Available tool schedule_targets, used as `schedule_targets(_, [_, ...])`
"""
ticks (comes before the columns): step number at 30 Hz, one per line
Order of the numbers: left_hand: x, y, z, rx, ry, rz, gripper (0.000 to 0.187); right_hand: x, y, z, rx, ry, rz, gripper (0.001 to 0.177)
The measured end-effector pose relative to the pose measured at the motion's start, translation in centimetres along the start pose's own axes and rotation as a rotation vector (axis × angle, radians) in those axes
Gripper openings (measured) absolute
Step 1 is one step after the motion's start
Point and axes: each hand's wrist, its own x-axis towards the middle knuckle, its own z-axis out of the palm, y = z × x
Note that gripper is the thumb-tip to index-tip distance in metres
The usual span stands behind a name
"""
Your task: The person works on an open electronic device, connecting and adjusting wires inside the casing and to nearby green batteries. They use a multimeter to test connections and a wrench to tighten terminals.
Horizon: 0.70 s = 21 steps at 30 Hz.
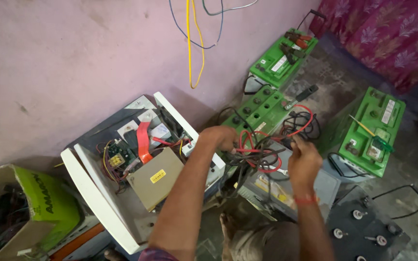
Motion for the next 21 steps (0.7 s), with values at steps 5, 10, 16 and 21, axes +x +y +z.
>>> schedule_targets(5, [0.6,-0.3,-0.5,-0.005,0.017,-0.007,0.037,-3.5,4.1,8.1,-0.063,-0.721,-0.104,0.016])
schedule_targets(10, [2.0,-0.8,1.5,0.002,0.123,0.039,0.035,-13.3,-1.0,5.0,0.435,-1.155,-0.231,0.023])
schedule_targets(16, [1.5,-0.5,0.9,-0.007,0.112,0.044,0.038,-12.2,-7.7,-4.8,0.921,-1.072,-0.079,0.032])
schedule_targets(21, [0.3,0.5,0.3,0.044,0.029,-0.099,0.037,-10.0,-9.8,-5.9,0.972,-0.312,0.766,0.029])
